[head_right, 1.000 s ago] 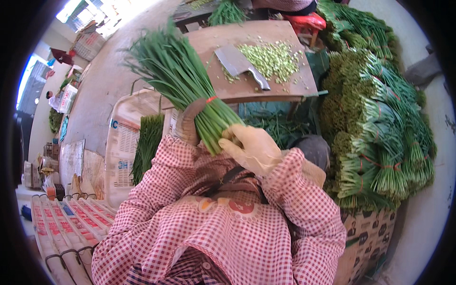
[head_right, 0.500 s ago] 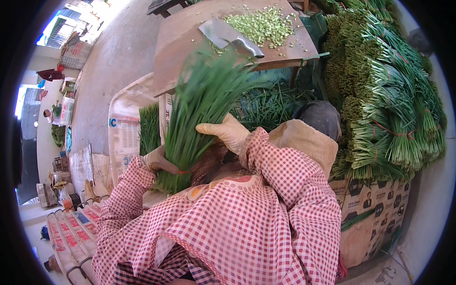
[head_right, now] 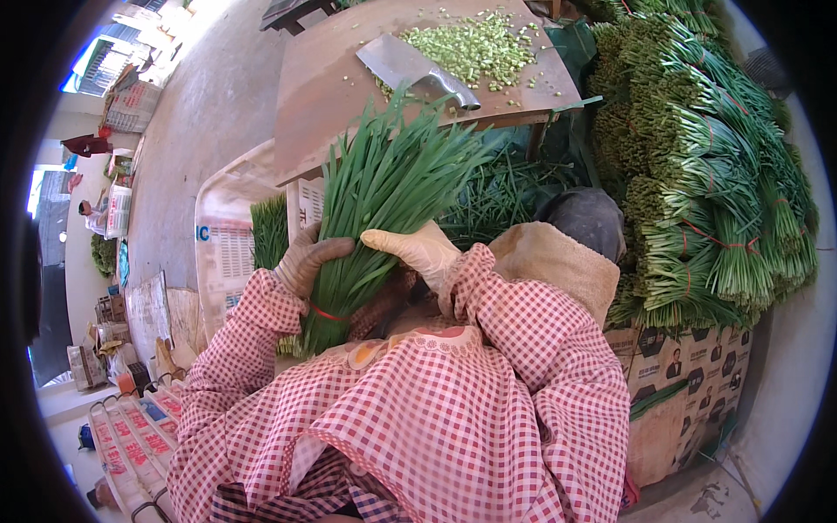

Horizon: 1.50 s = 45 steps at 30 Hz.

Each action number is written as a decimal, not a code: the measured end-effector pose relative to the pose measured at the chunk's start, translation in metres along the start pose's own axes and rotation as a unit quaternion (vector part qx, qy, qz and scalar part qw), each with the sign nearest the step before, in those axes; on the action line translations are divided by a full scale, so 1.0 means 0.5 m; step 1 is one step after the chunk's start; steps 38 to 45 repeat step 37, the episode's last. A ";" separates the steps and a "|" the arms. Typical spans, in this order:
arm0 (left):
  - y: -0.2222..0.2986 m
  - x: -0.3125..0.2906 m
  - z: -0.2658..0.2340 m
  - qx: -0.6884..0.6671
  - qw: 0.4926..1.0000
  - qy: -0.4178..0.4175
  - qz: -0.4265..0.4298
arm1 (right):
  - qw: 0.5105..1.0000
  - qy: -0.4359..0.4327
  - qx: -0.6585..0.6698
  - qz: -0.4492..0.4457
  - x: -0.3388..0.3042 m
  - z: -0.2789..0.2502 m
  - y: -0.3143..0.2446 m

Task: The person processes bundles of green chives by trimming the root ends with a large blade and sorting them into a plastic crate.

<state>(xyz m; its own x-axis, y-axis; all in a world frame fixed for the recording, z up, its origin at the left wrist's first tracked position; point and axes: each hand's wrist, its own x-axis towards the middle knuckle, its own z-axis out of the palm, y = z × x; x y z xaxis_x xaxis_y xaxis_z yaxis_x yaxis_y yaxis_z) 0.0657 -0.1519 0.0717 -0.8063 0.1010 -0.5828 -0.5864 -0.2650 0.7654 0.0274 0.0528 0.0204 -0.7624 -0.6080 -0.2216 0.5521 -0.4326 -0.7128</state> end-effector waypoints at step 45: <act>-0.052 -0.006 -0.077 0.032 0.997 -0.018 0.064 | 0.945 0.271 -0.124 -0.134 -0.121 -0.161 -0.167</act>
